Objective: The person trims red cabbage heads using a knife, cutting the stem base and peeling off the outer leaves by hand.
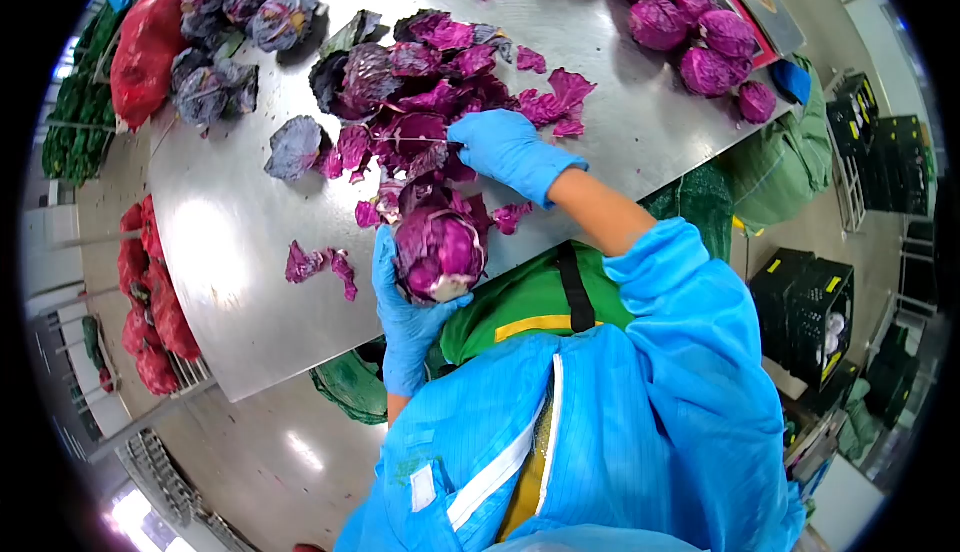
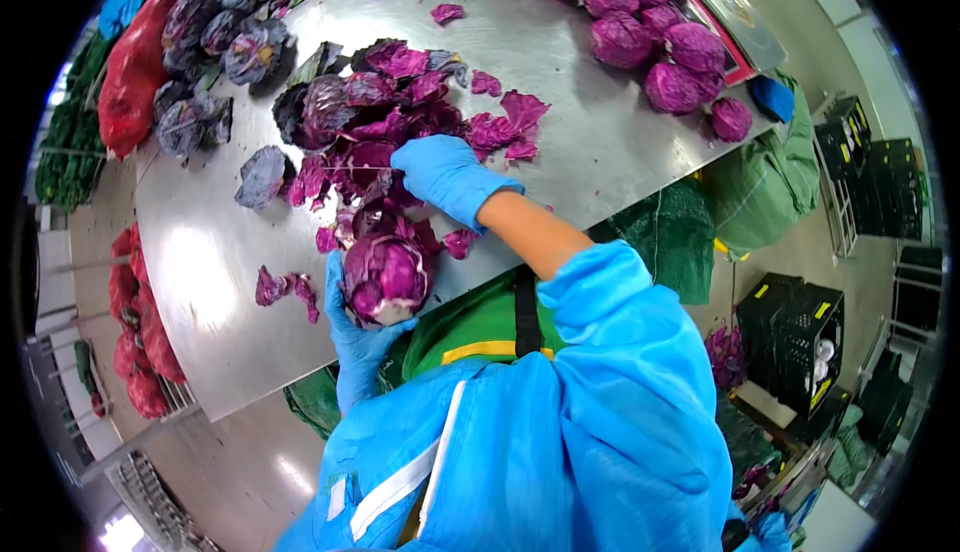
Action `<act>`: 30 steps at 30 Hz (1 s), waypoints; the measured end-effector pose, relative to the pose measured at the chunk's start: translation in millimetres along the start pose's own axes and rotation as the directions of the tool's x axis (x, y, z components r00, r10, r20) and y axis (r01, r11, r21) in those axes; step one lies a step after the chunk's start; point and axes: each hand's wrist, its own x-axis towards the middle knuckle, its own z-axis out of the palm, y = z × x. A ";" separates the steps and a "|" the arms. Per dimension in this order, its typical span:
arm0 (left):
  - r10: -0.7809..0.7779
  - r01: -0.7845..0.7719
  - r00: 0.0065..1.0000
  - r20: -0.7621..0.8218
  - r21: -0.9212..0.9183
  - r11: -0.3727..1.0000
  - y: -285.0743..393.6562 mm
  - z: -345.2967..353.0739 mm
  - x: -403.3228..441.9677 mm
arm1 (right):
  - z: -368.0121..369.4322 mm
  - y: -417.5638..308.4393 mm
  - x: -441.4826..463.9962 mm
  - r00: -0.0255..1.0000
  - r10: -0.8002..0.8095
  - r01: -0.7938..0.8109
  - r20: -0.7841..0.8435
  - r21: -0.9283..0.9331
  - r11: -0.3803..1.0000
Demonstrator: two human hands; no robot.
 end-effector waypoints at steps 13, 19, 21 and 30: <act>-0.764 0.592 0.602 -0.232 -0.513 0.622 34.4 -4.8 0.8 | -7.5 -20.1 -29.2 0.971 0.025 0.033 -0.237 0.237 0.971; -0.794 0.614 0.506 -0.337 -0.506 0.606 30.9 14.8 15.4 | 38.5 -52.8 -64.4 1.000 -0.009 0.009 -0.002 0.482 0.876; -0.765 0.621 0.538 -0.354 -0.447 0.644 37.9 16.8 20.2 | 33.3 -46.6 -59.2 0.990 0.020 -0.121 0.143 0.747 0.654; -0.694 0.604 0.633 -0.345 -0.341 0.720 35.5 25.9 16.9 | 32.4 -40.3 -55.5 0.990 -0.138 0.142 -0.036 0.356 0.924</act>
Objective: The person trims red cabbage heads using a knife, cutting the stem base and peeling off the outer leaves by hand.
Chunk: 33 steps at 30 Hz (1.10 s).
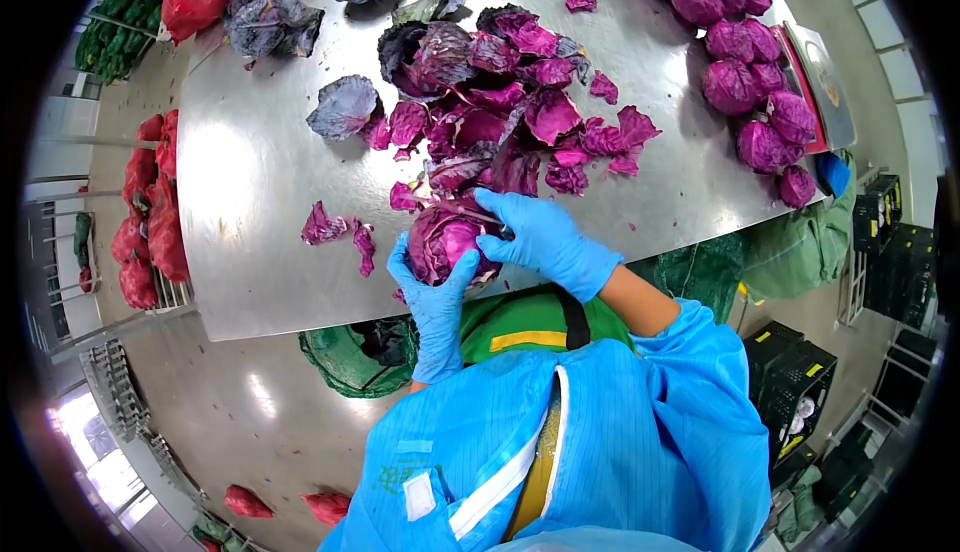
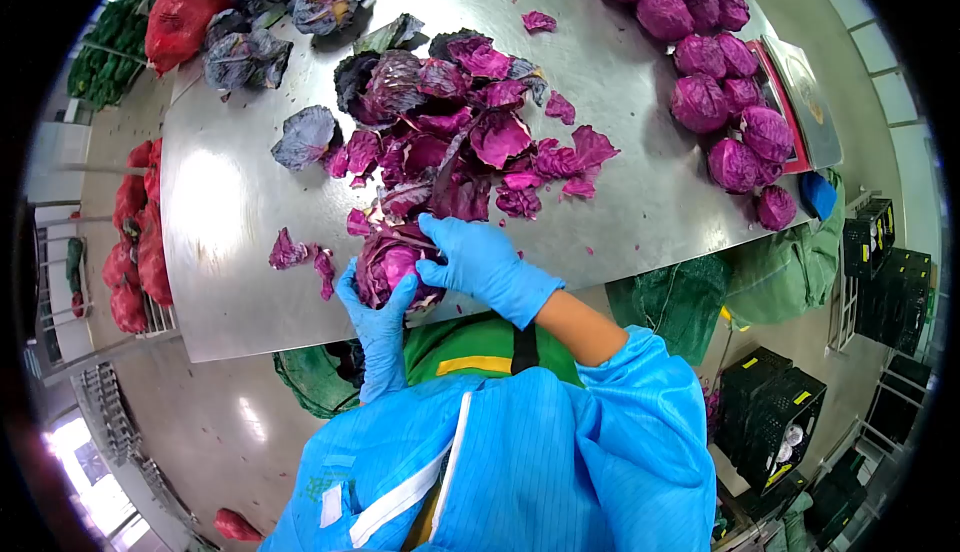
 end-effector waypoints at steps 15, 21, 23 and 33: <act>0.033 -0.085 0.975 0.221 0.229 0.970 17.5 -10.9 6.9 | -29.0 -9.8 8.1 0.996 0.087 -0.081 -0.014 0.225 0.971; -0.017 -0.109 0.939 0.344 0.343 0.933 26.8 -16.4 24.1 | -11.9 -0.6 33.3 0.963 -0.119 0.085 0.242 0.147 0.985; 0.049 -0.151 0.939 0.340 0.279 0.948 8.3 -18.6 25.8 | -13.9 -1.7 37.6 0.948 -0.173 0.183 0.266 -0.010 0.983; 0.073 -0.104 0.940 0.334 0.078 0.991 3.7 -14.6 23.5 | 0.8 4.3 35.0 0.857 -0.507 0.495 0.094 -0.422 0.759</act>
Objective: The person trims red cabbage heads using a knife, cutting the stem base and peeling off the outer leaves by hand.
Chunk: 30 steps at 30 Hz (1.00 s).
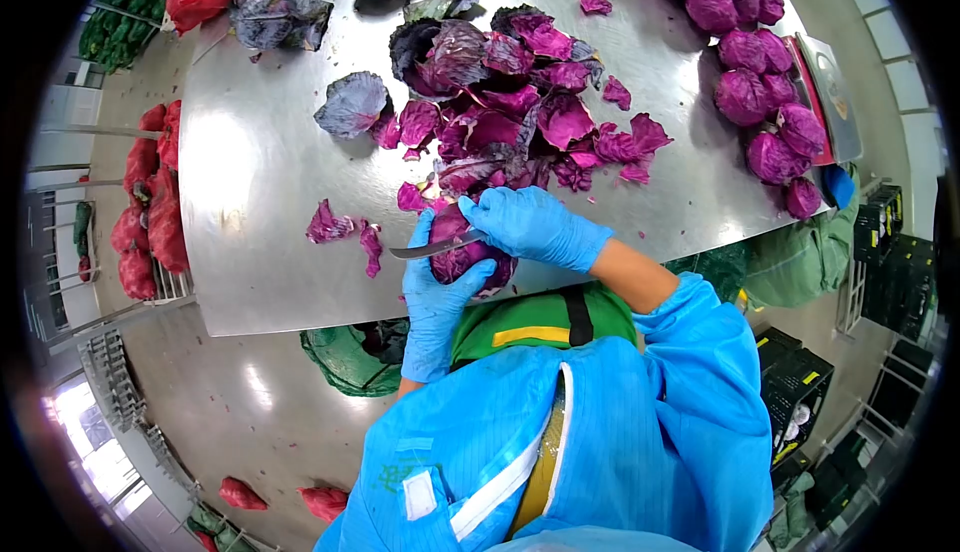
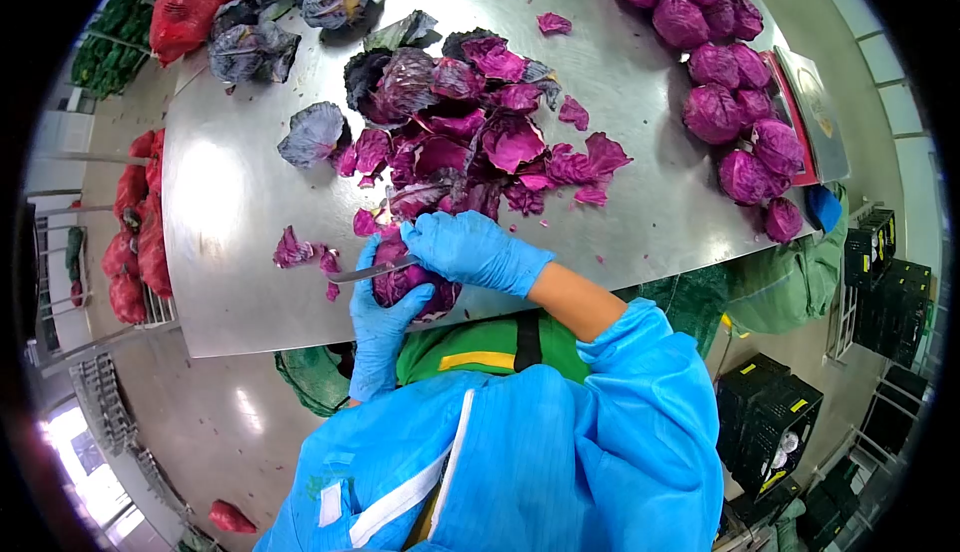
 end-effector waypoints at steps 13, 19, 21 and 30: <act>0.192 -0.163 0.966 -0.174 0.170 0.972 -9.3 0.4 7.3 | 18.6 -6.1 8.5 0.968 0.148 -0.155 -0.201 -0.015 0.988; 0.197 -0.168 0.967 -0.160 0.180 0.969 -21.1 -13.6 -15.1 | 6.8 44.3 28.2 0.786 0.617 -0.605 -0.019 0.176 0.776; 0.241 -0.220 0.945 -0.221 0.113 0.969 -45.4 -16.8 -12.1 | 12.1 41.1 9.8 0.824 0.566 -0.548 -0.027 0.217 0.808; 0.326 -0.285 0.932 -0.157 0.238 0.929 25.6 -28.7 72.0 | 26.4 -4.7 19.6 0.701 0.713 -0.527 0.027 0.693 0.492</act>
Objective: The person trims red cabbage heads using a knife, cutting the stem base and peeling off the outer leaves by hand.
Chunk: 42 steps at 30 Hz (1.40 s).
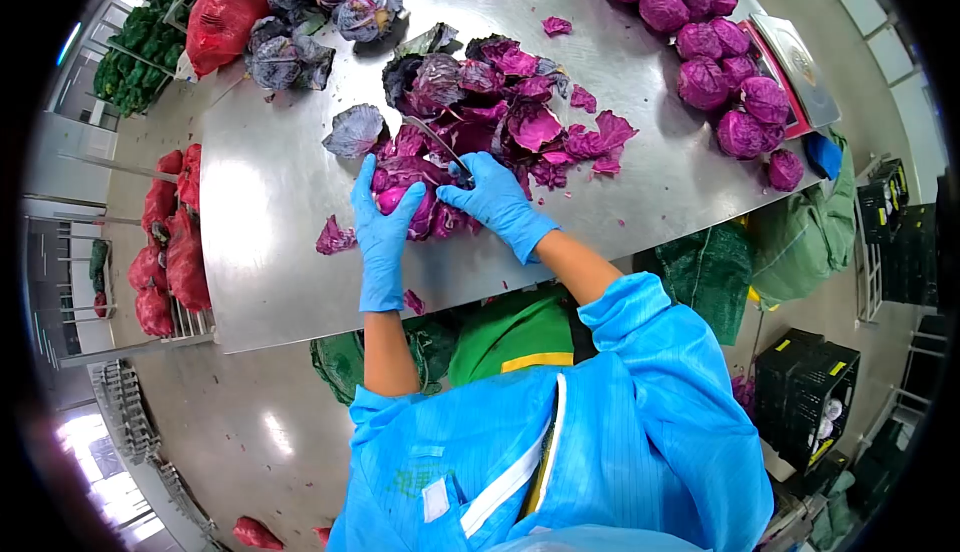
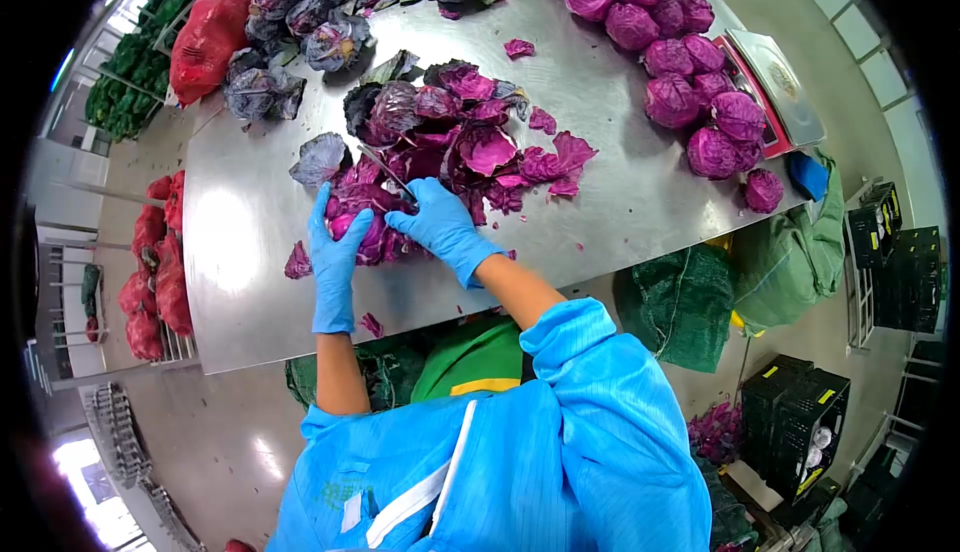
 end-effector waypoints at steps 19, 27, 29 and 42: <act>0.133 -0.107 0.986 -0.102 0.225 0.968 -16.7 9.8 -51.6 | -36.6 24.1 29.0 0.982 -0.135 0.099 -0.132 -0.245 0.964; 0.143 -0.168 0.986 0.088 0.503 0.848 25.7 21.8 -28.2 | -34.2 -26.2 2.7 0.965 0.005 0.020 0.261 -0.091 0.996; 0.151 -0.160 0.987 0.057 0.459 0.874 23.5 27.5 -29.5 | -42.5 -27.5 5.3 0.932 0.027 -0.035 0.362 0.015 0.999; 0.219 -0.219 0.974 0.053 0.445 0.868 13.2 17.5 -44.4 | -48.9 38.9 39.0 0.919 -0.387 0.248 -0.071 -0.658 0.711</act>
